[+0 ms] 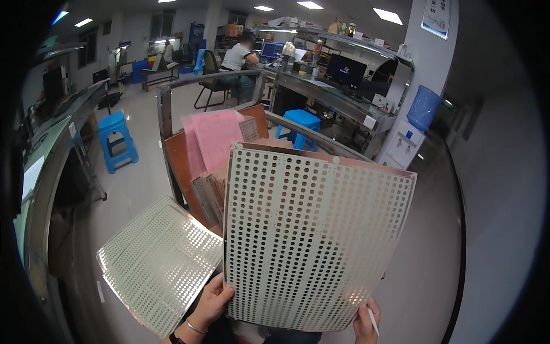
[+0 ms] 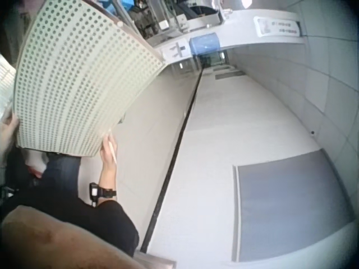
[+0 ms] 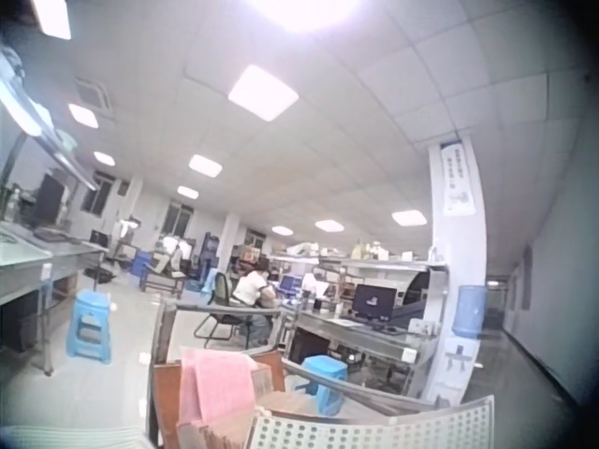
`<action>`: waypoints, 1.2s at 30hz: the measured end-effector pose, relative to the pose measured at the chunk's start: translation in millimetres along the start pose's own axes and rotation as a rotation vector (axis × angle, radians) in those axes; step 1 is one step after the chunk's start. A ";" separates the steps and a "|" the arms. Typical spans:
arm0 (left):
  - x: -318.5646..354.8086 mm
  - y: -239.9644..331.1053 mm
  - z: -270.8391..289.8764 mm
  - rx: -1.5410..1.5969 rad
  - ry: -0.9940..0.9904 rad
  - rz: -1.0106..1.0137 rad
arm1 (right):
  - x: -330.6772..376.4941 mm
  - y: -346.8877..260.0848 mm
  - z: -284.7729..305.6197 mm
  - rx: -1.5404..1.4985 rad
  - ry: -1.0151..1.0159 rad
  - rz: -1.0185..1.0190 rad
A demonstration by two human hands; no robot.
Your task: Inspecting and marking perforated metal sheets with a pen in a factory setting.
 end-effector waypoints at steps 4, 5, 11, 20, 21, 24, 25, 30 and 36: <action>0.0 0.0 -2.0 -0.003 -0.006 0.003 | 6.9 17.6 22.7 -0.010 0.199 -0.221; -0.4 -2.1 0.4 -0.004 0.009 0.000 | 7.8 17.7 22.7 -0.002 0.187 -0.222; -2.1 -2.4 1.8 0.030 0.050 -0.042 | 3.7 8.9 14.0 0.009 0.097 -0.040; -3.7 3.1 3.4 0.047 0.060 -0.108 | 8.4 -15.6 -17.9 0.026 0.062 -0.074; -4.0 1.4 3.2 0.073 0.064 -0.097 | 8.3 -18.1 -20.0 0.024 0.069 -0.070; -3.3 3.2 2.2 0.090 0.073 -0.082 | 6.9 -19.9 -21.5 0.031 0.051 -0.058; -4.2 3.4 3.4 0.087 0.075 -0.080 | 3.4 -16.5 -19.2 -0.009 0.011 -0.054; -5.1 3.1 -3.4 0.130 0.066 0.058 | -8.5 -25.4 -33.0 0.088 0.040 -0.021; -13.3 37.5 15.9 0.150 -0.024 0.098 | -30.3 -20.2 -38.9 0.092 0.034 0.004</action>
Point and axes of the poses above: each hand's wrist, its own x-axis away from the middle knuckle, its own z-axis out of the back of the hand, y = z × x, the point moved 8 cm from there along -x, towards the middle knuckle, and after that the axes turned 7 degrees about y, right-handed, at the moved point
